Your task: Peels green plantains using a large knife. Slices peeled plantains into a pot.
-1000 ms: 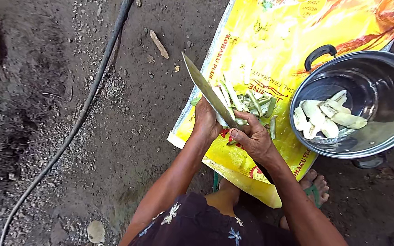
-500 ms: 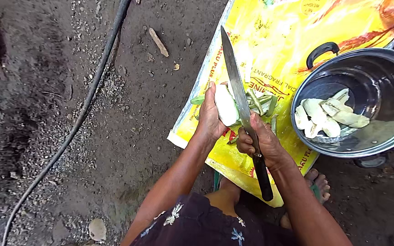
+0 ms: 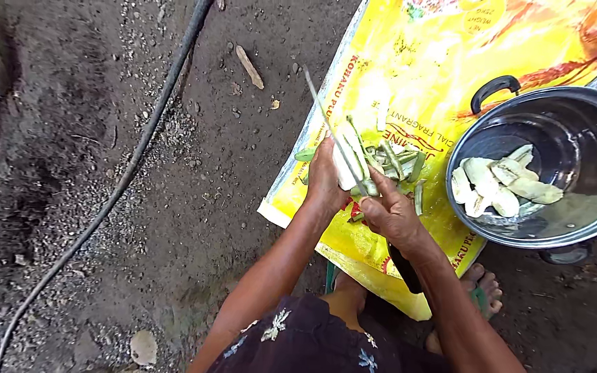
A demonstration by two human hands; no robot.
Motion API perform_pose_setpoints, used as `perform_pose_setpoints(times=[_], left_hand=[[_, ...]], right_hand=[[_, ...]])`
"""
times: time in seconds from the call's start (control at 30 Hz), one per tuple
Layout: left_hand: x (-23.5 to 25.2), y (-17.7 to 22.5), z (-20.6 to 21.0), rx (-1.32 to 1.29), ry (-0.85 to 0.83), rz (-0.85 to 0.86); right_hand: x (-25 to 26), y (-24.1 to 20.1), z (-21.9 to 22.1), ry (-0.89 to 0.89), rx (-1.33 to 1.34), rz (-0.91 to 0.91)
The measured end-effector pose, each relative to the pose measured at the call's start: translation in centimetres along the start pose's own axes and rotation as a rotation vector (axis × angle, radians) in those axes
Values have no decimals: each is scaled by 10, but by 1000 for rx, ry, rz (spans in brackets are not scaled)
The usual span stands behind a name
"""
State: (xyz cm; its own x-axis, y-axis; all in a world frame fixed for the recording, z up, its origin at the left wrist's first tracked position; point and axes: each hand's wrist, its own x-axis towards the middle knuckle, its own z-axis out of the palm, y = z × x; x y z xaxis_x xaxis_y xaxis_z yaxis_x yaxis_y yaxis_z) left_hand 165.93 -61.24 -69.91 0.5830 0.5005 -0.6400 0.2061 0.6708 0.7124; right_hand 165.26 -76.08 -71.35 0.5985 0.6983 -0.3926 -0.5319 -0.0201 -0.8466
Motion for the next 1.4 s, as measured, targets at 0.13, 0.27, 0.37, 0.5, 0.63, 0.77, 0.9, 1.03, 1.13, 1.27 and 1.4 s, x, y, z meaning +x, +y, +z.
perform_pose_setpoints(times=[0.13, 0.27, 0.37, 0.5, 0.63, 0.77, 0.9, 1.03, 1.13, 1.27, 1.4], left_hand=[[0, 1, 1, -3, 20, 37], [-4, 0, 4, 6, 27, 26], [-6, 2, 5, 33, 45, 41], [-8, 2, 4, 53, 45, 55], [-6, -1, -2, 44, -11, 51], [-7, -2, -3, 23, -50, 55], [-5, -3, -5, 71, -103, 62], [-5, -2, -4, 110, -108, 67], [-6, -3, -2, 131, -88, 80], [-7, -9, 2, 117, -14, 116], [-8, -13, 5, 38, 25, 161]], right_hand=[[0, 3, 3, 34, -86, -14], [1, 5, 1, 48, -45, -44], [0, 3, 3, 41, -41, -46], [0, 7, 7, 82, -33, -60], [1, 10, 7, 98, 18, -68], [2, 16, 1, 123, -118, -129], [1, 15, -6, 96, -119, -115], [0, 15, -1, 106, -76, -109], [1, 16, 3, 140, -27, -103], [3, 19, 14, 203, 132, -83], [3, 11, 19, 184, 324, -35]])
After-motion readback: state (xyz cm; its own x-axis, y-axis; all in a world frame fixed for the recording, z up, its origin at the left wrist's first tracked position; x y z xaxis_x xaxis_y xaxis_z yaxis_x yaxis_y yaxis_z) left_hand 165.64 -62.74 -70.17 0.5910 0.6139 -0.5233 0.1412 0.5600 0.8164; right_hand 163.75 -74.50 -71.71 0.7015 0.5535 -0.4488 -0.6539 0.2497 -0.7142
